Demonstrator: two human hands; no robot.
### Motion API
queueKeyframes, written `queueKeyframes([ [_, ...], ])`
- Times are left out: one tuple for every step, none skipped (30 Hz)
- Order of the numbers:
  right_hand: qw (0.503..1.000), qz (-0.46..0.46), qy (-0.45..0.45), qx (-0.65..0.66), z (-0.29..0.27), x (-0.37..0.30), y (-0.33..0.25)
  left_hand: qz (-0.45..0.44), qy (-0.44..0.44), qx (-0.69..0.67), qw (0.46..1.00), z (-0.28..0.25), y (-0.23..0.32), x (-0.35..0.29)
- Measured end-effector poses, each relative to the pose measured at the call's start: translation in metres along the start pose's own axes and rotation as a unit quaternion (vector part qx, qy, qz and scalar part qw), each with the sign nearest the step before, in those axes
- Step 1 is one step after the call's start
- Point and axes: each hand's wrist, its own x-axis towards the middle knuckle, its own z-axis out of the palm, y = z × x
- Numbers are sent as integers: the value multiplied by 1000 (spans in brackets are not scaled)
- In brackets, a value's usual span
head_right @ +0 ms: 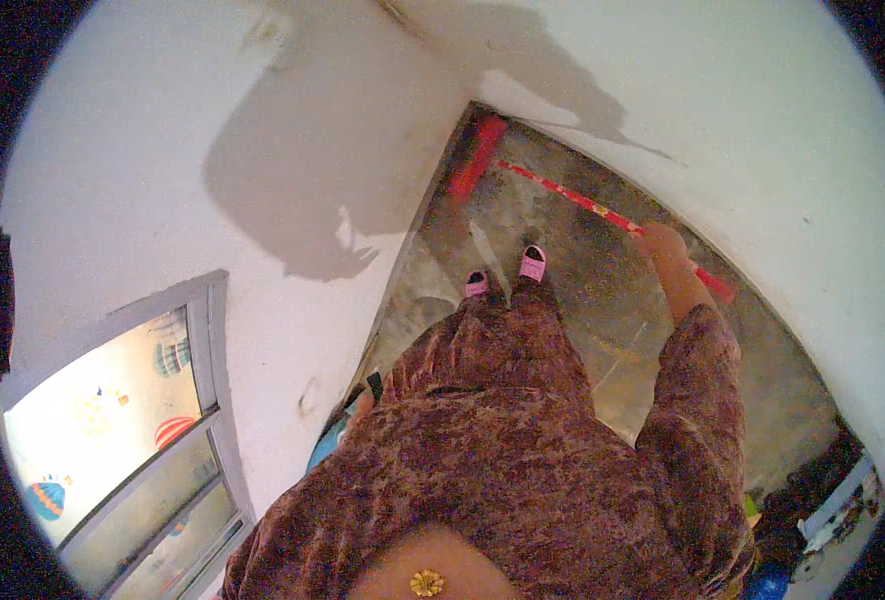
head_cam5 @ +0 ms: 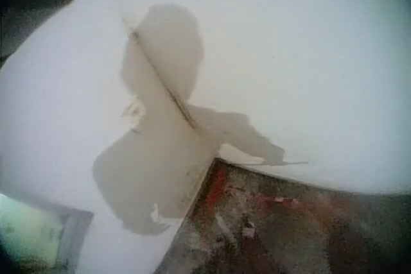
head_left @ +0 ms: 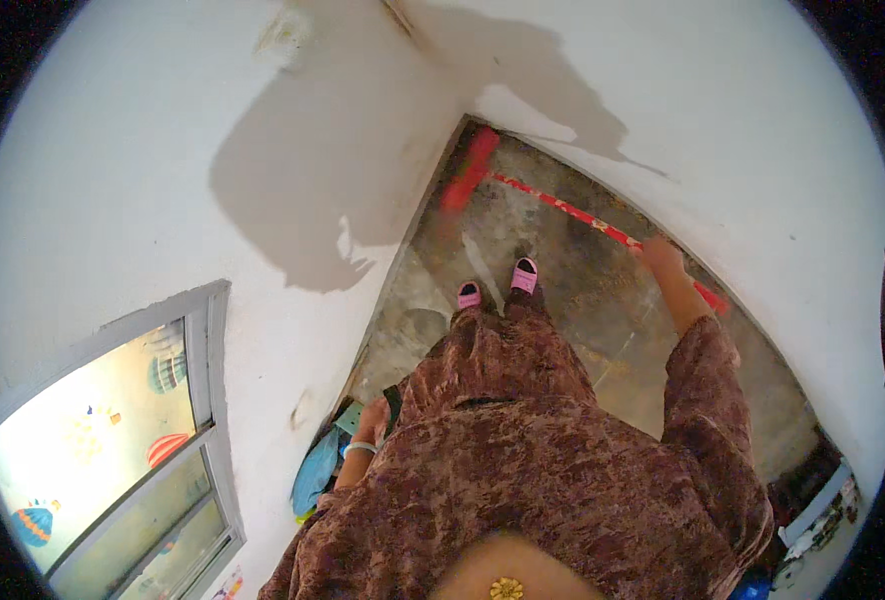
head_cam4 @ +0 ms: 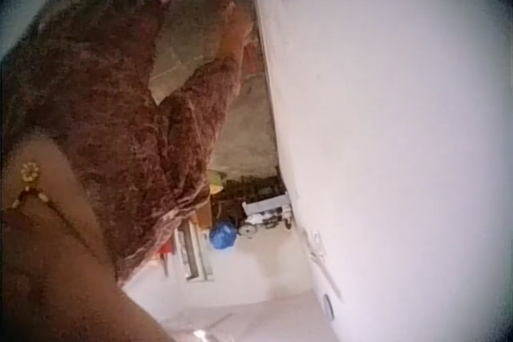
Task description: The recorder is sweeping the concrete floor of a cluttered room using a red-bristled broom.
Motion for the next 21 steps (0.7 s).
queueKeyframes([
  [999, 31, -5, 34, 8, -6, 14, 5, -4, 3, 1000, 2, -7, 8],
  [998, -16, 36, 57, 16, -13, 25, -76, -55, -350, 932, 1, -19, 14],
  [992, -58, 77, 78, 26, -24, 35, -141, -103, -656, 735, 0, -22, 22],
  [997, -33, 36, 58, 24, -34, 34, -140, -98, -656, 736, -6, -18, 23],
  [999, -12, -3, 38, 13, -42, 27, -162, -88, -645, 741, -22, -11, 17],
  [999, -4, -1, 38, 16, -54, 33, -183, -96, -631, 747, -35, 3, 17],
  [999, 0, -7, 36, 21, -62, 39, -203, -105, -616, 754, -44, 26, 27],
  [999, -2, -12, 37, 23, -64, 43, -200, -108, -614, 756, -52, 36, 39],
  [999, 0, -13, 38, 20, -60, 33, -2, -86, -277, 957, -58, 40, 46],
  [997, 9, -21, 67, 14, -52, 13, 196, -47, 111, 973, -61, 43, 53],
  [995, 16, -29, 97, 10, -43, -4, 196, -48, 112, 973, -66, 44, 60],
  [994, 15, -31, 99, 8, -31, -16, 182, -33, 45, 982, -74, 45, 66],
  [994, 9, -2, 108, 7, -19, -26, 173, -12, -22, 985, -86, 47, 78],
  [993, 3, 27, 116, 5, -9, -34, 164, 8, -89, 982, -96, 51, 90],
  [993, 16, 25, 111, 21, -1, -27, 171, -3, -94, 981, -102, 75, 84],
  [994, 40, 10, 100, 37, 7, -6, 40, -42, -248, 967, -119, 113, 94],
  [994, 62, -8, 89, 50, 9, 10, -98, -82, -388, 913, -137, 160, 96],
  [995, 49, -9, 91, 43, 8, 2, 278, 7, -156, 948, -149, 139, 93],
  [994, 46, 7, 102, 39, -3, 1, 276, 8, -156, 948, -147, 122, 92],
  [992, 43, 25, 113, 31, -10, -3, 229, 5, -191, 954, -145, 108, 91],
  [992, 42, 30, 111, 23, -20, -5, 185, 3, -228, 956, -140, 94, 97],
])
